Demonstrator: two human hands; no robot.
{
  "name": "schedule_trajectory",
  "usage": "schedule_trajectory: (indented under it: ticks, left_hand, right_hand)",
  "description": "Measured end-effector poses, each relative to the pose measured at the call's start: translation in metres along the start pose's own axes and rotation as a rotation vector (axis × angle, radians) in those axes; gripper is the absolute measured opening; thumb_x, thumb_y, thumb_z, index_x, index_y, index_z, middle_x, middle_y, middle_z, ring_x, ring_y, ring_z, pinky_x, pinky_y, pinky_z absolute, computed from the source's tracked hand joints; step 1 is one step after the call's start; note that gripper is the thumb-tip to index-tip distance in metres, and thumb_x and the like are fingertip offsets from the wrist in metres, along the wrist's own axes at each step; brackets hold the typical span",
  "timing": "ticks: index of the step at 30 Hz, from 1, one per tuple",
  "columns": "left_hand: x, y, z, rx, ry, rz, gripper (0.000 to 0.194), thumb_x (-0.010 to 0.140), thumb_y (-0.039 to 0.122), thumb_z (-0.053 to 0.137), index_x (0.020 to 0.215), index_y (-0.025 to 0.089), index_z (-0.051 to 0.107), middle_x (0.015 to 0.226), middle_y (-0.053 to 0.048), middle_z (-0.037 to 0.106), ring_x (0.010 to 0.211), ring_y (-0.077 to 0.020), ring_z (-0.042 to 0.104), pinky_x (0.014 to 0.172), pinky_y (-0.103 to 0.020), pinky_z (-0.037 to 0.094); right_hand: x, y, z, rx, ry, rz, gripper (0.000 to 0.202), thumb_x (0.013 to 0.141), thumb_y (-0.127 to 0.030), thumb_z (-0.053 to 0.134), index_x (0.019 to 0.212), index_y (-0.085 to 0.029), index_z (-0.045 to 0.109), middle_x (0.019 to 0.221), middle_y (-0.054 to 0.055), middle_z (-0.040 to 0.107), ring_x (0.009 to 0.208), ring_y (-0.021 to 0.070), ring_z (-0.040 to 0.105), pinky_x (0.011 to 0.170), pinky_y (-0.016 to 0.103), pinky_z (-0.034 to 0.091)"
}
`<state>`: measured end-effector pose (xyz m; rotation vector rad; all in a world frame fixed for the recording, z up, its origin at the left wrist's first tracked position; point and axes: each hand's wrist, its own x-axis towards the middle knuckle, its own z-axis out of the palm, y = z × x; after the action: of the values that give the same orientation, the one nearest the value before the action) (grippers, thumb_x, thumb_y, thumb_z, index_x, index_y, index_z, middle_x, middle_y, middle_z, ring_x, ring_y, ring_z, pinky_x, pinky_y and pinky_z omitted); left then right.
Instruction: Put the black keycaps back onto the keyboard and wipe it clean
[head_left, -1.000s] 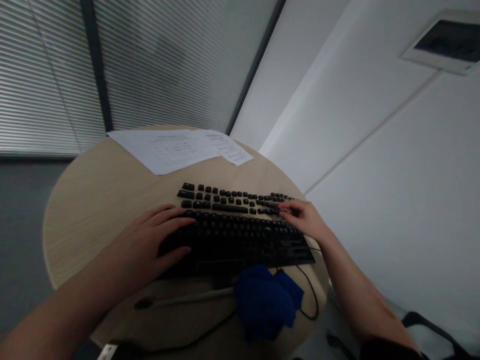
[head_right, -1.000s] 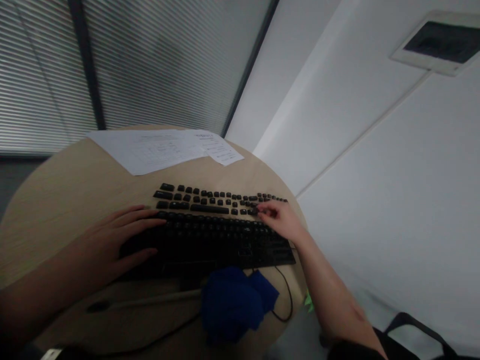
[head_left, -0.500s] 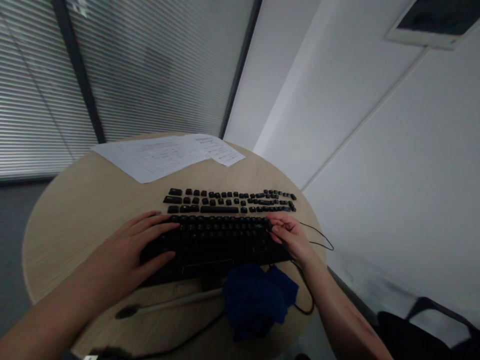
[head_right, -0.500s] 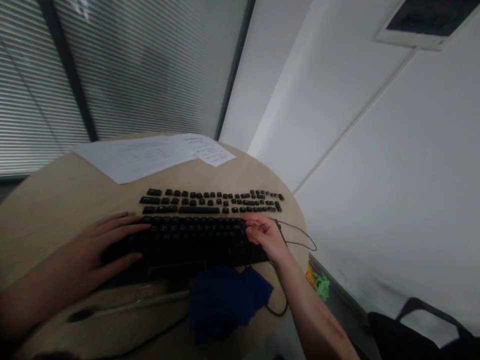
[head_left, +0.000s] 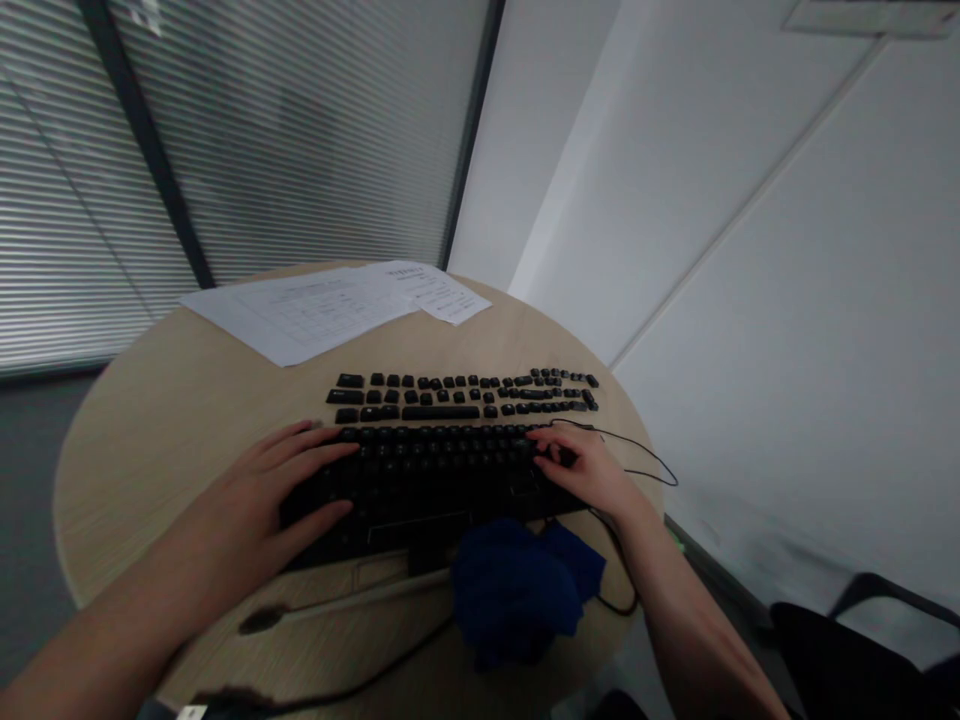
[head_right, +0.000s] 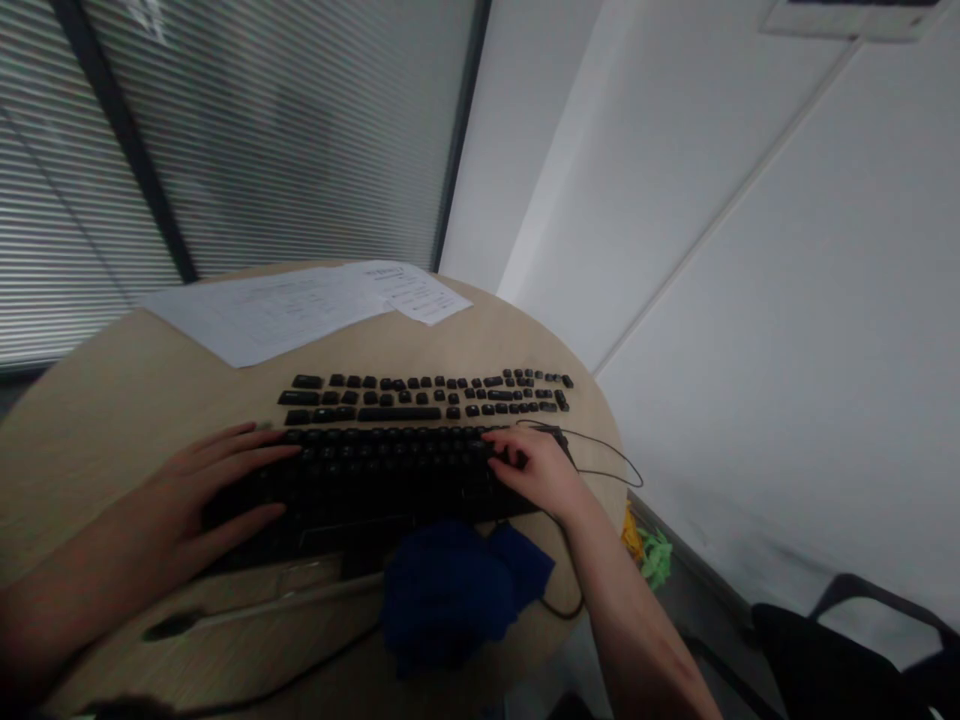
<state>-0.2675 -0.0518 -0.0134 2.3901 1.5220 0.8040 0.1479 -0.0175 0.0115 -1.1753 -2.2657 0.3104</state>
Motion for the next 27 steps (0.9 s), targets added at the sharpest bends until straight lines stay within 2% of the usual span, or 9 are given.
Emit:
schedule_trajectory:
  ticks: [2,6,11,17,20,27]
  left_hand:
    - [0.0004,0.0005,-0.0008,0.002,0.012,0.003,0.053,0.090,0.059,0.054,0.127,0.025,0.068,0.143,-0.011,0.063,0.138,-0.0327,0.051,0.117,-0.057,0.040]
    - [-0.0003,-0.0007,-0.0004,-0.004,0.013,0.004,0.055,0.090,0.061,0.053,0.128,0.025,0.068,0.142,-0.011,0.064,0.138,-0.0332,0.051,0.117,-0.058,0.040]
    - [-0.0012,0.0001,-0.0006,0.016,0.011,0.012,0.057,0.091,0.062,0.051,0.128,0.023,0.069,0.141,-0.013,0.064,0.138,-0.0351,0.052,0.116,-0.060,0.042]
    - [-0.0005,0.0011,-0.0009,0.031,0.024,0.028,0.058,0.090,0.064,0.050,0.128,0.024,0.069,0.141,-0.012,0.065,0.137,-0.0351,0.053,0.115,-0.060,0.043]
    - [-0.0006,0.0015,-0.0013,0.032,0.027,0.018,0.058,0.090,0.066,0.049,0.127,0.025,0.069,0.141,-0.011,0.065,0.137,-0.0340,0.053,0.116,-0.057,0.042]
    - [-0.0004,0.0010,-0.0004,0.023,0.019,0.019,0.060,0.091,0.066,0.048,0.129,0.024,0.068,0.142,-0.012,0.064,0.138,-0.0343,0.052,0.117,-0.058,0.042]
  right_hand:
    - [-0.0007,0.0001,0.0005,-0.016,-0.007,0.020,0.028,0.090,-0.026,0.066,0.118,-0.025,0.072,0.085,0.002,0.069,0.068,0.0154,0.059,0.068,0.031,0.051]
    - [-0.0010,0.0001,-0.0008,-0.037,-0.040,-0.025,0.016,0.091,-0.027,0.066,0.104,-0.024,0.076,0.092,0.004,0.071,0.069,0.0150,0.060,0.068,0.031,0.052]
    - [-0.0013,-0.0014,-0.0010,-0.034,-0.047,-0.037,0.019,0.094,-0.027,0.064,0.107,-0.026,0.078,0.105,0.006,0.074,0.072,0.0151,0.064,0.066,0.030,0.053]
    - [-0.0007,-0.0035,-0.0004,-0.047,-0.046,-0.068,0.021,0.094,-0.026,0.064,0.109,-0.027,0.079,0.105,0.007,0.074,0.090,0.0196,0.070,0.077,0.033,0.056]
    - [0.0006,-0.0027,-0.0012,-0.029,-0.061,-0.047,0.021,0.096,-0.027,0.063,0.109,-0.028,0.080,0.104,0.006,0.074,0.090,0.0193,0.070,0.077,0.033,0.056]
    - [0.0008,-0.0016,-0.0025,-0.111,-0.082,-0.121,0.024,0.099,-0.028,0.059,0.111,-0.026,0.080,0.101,0.007,0.072,0.087,0.0185,0.068,0.076,0.032,0.054]
